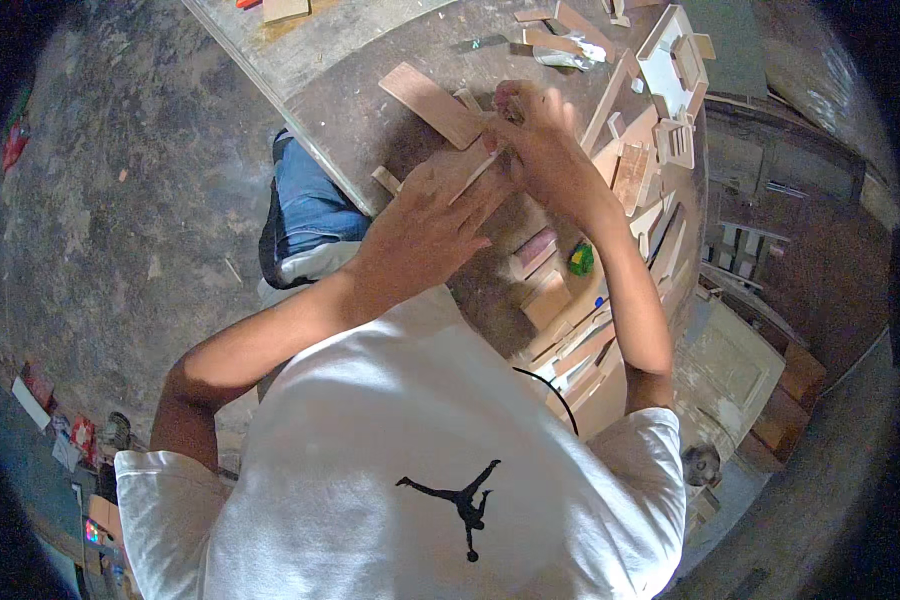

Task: Assemble and glue small wooden project components on a workshop table.

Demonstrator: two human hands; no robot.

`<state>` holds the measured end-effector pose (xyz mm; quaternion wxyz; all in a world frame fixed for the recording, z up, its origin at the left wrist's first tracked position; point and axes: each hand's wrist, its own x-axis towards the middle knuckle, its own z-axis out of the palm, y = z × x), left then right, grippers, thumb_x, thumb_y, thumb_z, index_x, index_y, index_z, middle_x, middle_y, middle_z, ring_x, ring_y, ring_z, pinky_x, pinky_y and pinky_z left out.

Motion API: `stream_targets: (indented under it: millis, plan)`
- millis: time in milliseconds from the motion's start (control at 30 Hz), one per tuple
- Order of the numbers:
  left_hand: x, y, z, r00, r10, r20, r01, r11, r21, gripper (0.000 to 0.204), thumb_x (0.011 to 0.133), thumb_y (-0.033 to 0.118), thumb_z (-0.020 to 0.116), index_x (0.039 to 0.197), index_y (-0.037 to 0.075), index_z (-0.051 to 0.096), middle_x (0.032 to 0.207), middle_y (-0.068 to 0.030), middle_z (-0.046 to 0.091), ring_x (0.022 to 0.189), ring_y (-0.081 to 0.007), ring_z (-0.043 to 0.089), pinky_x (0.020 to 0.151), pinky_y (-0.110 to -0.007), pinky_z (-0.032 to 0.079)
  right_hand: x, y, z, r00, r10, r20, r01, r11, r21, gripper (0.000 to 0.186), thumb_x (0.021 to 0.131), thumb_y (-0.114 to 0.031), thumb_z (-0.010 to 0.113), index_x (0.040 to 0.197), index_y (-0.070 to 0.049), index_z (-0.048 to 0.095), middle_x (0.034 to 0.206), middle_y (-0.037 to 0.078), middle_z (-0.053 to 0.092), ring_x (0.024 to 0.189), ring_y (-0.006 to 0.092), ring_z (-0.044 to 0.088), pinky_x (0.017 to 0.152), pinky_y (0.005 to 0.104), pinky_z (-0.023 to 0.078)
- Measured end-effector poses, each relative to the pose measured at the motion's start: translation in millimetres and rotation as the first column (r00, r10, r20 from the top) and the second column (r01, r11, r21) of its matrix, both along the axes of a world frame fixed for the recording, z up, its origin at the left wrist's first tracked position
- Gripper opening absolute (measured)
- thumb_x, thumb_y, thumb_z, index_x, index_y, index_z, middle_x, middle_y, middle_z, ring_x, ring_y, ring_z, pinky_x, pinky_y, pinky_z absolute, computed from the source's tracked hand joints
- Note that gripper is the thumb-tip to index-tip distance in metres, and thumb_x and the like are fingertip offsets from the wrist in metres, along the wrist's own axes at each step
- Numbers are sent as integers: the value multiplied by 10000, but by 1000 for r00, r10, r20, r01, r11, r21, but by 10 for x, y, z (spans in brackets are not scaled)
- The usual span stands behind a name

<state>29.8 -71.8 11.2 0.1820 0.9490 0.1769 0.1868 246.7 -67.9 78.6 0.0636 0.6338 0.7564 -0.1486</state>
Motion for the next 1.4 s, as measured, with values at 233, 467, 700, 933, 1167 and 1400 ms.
stream_targets:
  millis: [233, 467, 700, 933, 1167, 1400]
  plan:
    - [-16, -40, -51, 999, 32, 1, -32, 993, 115, 633, 964, 512, 568, 1511, 208, 480, 1599, -47, 378, 1441, -296, 311, 1146, -539, 258, -53, -41, 67, 1000, -15, -24, 15, 1000, 10, 384, 707, 28, 687, 1062, -118, 690, 1350, 137, 481, 1202, 365, 459, 1004, 460, 375]
    - [-10, -74, -99, 999, 27, -28, -25, 998, 60, 688, 935, 514, 595, 1532, 204, 448, 1607, -49, 361, 1443, -291, 310, 1114, -534, 301, -126, -98, 109, 998, -66, -24, 67, 997, 32, 350, 734, 6, 688, 1063, -113, 711, 1321, 136, 491, 1180, 365, 457, 994, 458, 373]
    - [7, -54, -67, 996, -1, -90, 8, 997, 77, 705, 919, 516, 612, 1527, 198, 452, 1601, -61, 370, 1429, -292, 321, 1074, -517, 324, -56, -163, 36, 990, -68, -120, 77, 994, 73, 338, 784, 0, 645, 1091, -112, 730, 1291, 122, 502, 1150, 349, 473, 999, 452, 380]
    - [-16, -27, 13, 999, 27, -41, -21, 990, 141, 707, 925, 534, 593, 1489, 121, 490, 1587, -81, 376, 1416, -292, 340, 1097, -500, 321, -10, -201, 94, 965, -194, -176, 202, 979, 29, 370, 815, 38, 584, 1116, -122, 729, 1254, 99, 501, 1079, 306, 484, 958, 400, 433]
    - [-242, -116, 74, 993, -50, -109, 60, 995, 83, 616, 957, 511, 563, 1416, 101, 575, 1565, -87, 408, 1414, -286, 345, 1138, -516, 314, -158, -327, 82, 949, -140, -283, 149, 989, 11, 409, 793, 78, 560, 1127, -107, 707, 1231, 118, 485, 1074, 304, 504, 1003, 401, 436]
    - [-277, -121, 86, 983, -63, -172, 82, 991, 105, 701, 953, 513, 573, 1533, 143, 440, 1609, -97, 356, 1438, -278, 344, 1112, -506, 331, -263, -285, 59, 973, -125, -196, 133, 991, 30, 354, 785, 72, 603, 1077, -104, 699, 1279, 125, 493, 1155, 348, 481, 1032, 448, 421]
